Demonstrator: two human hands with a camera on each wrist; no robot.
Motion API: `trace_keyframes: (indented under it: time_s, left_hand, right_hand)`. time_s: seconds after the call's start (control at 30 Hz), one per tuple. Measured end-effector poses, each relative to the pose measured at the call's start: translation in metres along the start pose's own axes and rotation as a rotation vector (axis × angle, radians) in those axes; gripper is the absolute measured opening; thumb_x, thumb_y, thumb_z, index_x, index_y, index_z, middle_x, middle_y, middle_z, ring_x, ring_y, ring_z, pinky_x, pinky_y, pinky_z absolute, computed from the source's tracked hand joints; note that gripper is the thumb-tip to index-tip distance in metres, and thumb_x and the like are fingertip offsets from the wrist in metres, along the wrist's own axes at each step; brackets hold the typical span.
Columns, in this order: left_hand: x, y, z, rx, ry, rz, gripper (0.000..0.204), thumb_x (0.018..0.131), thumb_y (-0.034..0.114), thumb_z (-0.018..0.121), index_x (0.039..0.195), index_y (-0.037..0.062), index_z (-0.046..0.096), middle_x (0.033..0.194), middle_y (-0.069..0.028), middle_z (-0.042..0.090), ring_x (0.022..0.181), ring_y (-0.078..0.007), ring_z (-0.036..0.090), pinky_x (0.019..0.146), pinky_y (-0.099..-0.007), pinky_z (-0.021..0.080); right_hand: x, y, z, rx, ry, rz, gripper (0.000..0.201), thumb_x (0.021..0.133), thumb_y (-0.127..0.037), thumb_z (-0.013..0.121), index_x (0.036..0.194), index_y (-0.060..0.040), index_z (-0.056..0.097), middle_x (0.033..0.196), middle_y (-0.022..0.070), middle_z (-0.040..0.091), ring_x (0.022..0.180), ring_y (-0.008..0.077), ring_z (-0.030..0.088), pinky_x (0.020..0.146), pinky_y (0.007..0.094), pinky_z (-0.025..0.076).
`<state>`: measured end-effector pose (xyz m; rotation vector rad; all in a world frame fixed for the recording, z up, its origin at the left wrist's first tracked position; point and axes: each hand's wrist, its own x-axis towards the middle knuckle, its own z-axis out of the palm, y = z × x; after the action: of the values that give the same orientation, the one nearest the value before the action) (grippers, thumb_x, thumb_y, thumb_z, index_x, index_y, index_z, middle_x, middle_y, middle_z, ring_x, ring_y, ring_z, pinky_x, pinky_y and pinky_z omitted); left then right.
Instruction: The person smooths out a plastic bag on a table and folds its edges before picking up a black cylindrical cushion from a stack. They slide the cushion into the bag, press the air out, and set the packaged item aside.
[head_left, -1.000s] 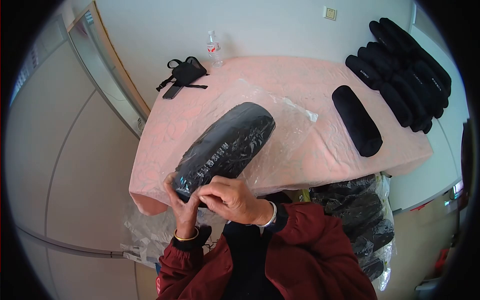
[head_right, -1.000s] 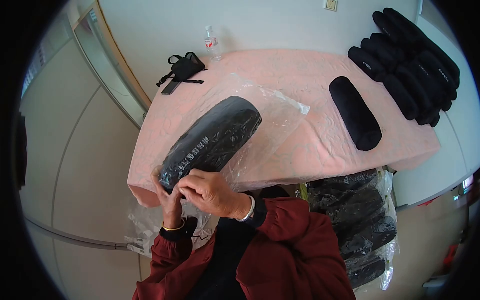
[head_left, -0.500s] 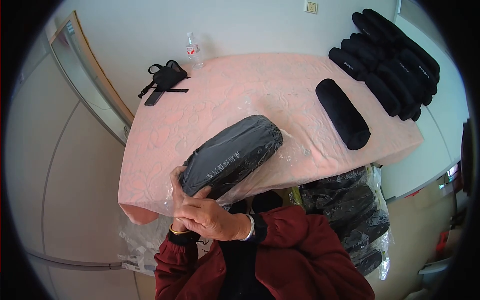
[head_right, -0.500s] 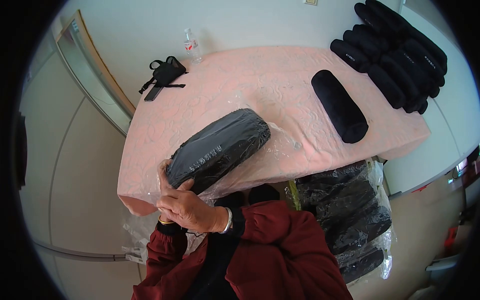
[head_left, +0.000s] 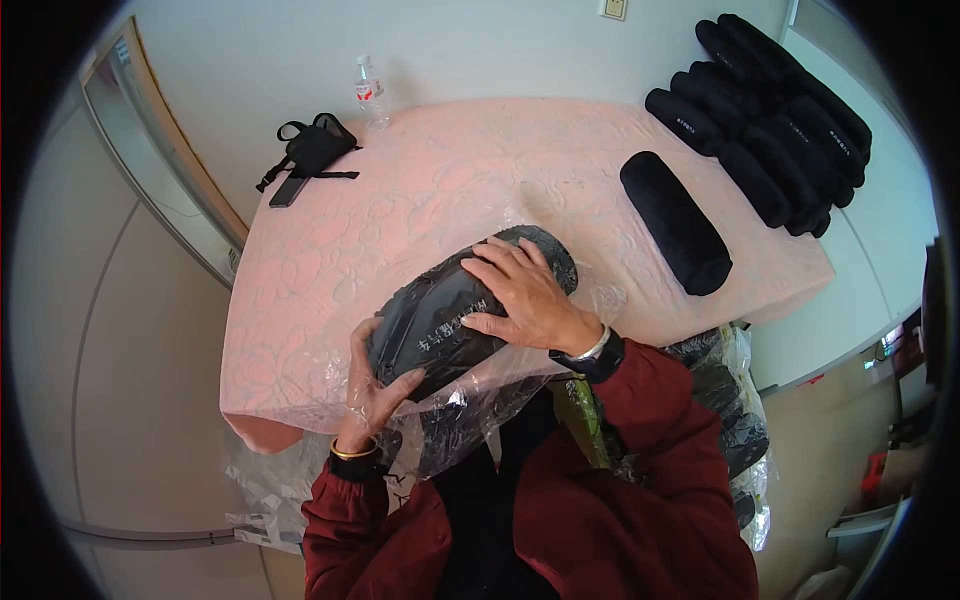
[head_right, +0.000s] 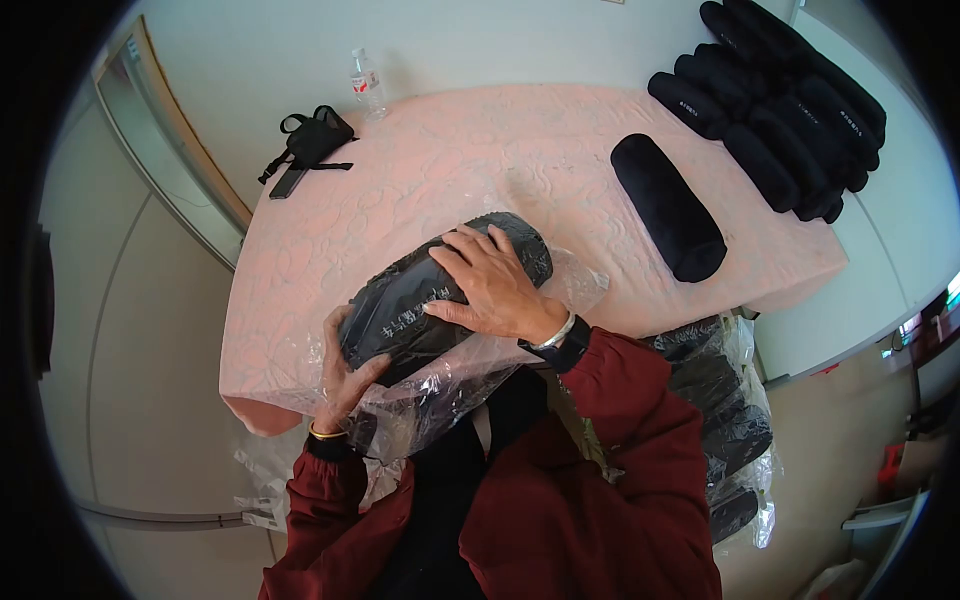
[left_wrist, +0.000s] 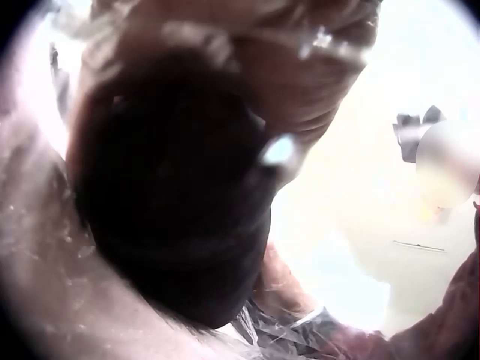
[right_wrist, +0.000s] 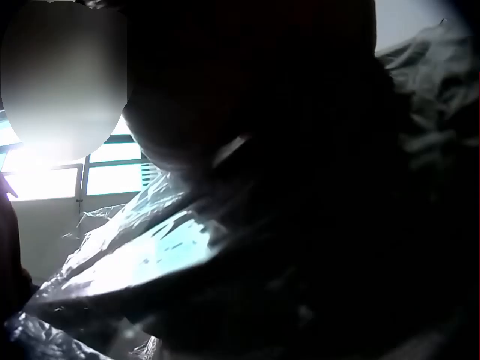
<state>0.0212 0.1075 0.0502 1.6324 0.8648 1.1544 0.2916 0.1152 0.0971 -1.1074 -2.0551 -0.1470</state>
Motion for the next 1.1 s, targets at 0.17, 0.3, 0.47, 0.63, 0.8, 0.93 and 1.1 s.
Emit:
trace_keyframes:
  time_s: [0.17,0.3,0.47,0.63,0.8,0.93,1.1]
  left_hand:
    - [0.004,0.005,0.011,0.02,-0.03,-0.026,0.08,0.079,0.015,0.077,0.143,0.0024,0.031,0.131,-0.0163,0.047,0.122,-0.0262,0.048,0.105,-0.0376,0.04]
    - [-0.003,0.004,0.012,0.019,0.025,-0.031,0.083,0.08,0.014,0.075,0.147,0.0025,0.029,0.135,-0.0173,0.046,0.124,-0.0277,0.047,0.107,-0.0388,0.038]
    - [-0.009,0.009,0.023,-0.045,0.047,-0.053,0.086,0.081,0.017,0.072,0.151,0.0027,0.025,0.142,-0.0177,0.04,0.128,-0.0293,0.043,0.111,-0.0391,0.033]
    - [-0.009,0.005,0.014,0.127,0.03,0.028,0.084,0.082,0.019,0.072,0.152,0.0035,0.028,0.144,-0.0178,0.039,0.13,-0.0297,0.042,0.112,-0.0402,0.031]
    - [-0.012,0.002,0.011,0.134,-0.007,0.008,0.082,0.083,0.021,0.073,0.151,0.0029,0.03,0.145,-0.017,0.039,0.131,-0.0295,0.042,0.112,-0.0413,0.031]
    - [-0.024,0.013,0.008,0.087,0.01,0.014,0.073,0.087,0.021,0.07,0.148,0.0019,0.035,0.142,-0.0165,0.044,0.128,-0.0287,0.046,0.11,-0.0415,0.035]
    - [-0.051,0.035,-0.05,0.126,0.326,0.022,0.046,0.092,0.019,0.066,0.131,-0.0015,0.052,0.126,-0.0156,0.058,0.115,-0.027,0.056,0.104,-0.0401,0.041]
  right_hand:
    - [0.0,-0.001,0.03,-0.174,-0.046,0.041,0.061,0.089,-0.051,0.061,0.126,-0.0025,0.058,0.129,0.0172,0.056,0.127,0.0393,0.044,0.108,0.058,0.026]
    - [0.011,-0.004,0.039,-0.163,-0.06,0.04,0.063,0.087,-0.054,0.06,0.126,-0.004,0.059,0.128,0.0155,0.057,0.128,0.0391,0.044,0.108,0.0576,0.026]
    - [0.002,-0.001,0.038,-0.131,-0.006,0.068,0.062,0.085,-0.058,0.06,0.116,-0.0053,0.063,0.121,0.0143,0.059,0.124,0.0393,0.046,0.106,0.0594,0.026]
    - [0.0,-0.004,0.047,-0.024,0.059,0.154,0.062,0.083,-0.062,0.06,0.1,-0.0031,0.067,0.109,0.0178,0.062,0.12,0.0406,0.048,0.105,0.0628,0.025]
    - [0.0,-0.012,0.046,-0.097,0.05,0.187,0.063,0.084,-0.062,0.058,0.097,-0.0014,0.068,0.104,0.0192,0.063,0.115,0.0406,0.05,0.105,0.0635,0.025]
    - [0.008,-0.012,0.044,-0.076,-0.014,0.207,0.064,0.085,-0.063,0.057,0.098,-0.0009,0.068,0.106,0.0199,0.063,0.114,0.0401,0.049,0.105,0.0642,0.024]
    - [0.013,-0.007,0.052,-0.151,0.078,0.219,0.065,0.088,-0.063,0.054,0.1,-0.0015,0.069,0.109,0.0199,0.063,0.115,0.0391,0.049,0.104,0.0638,0.024]
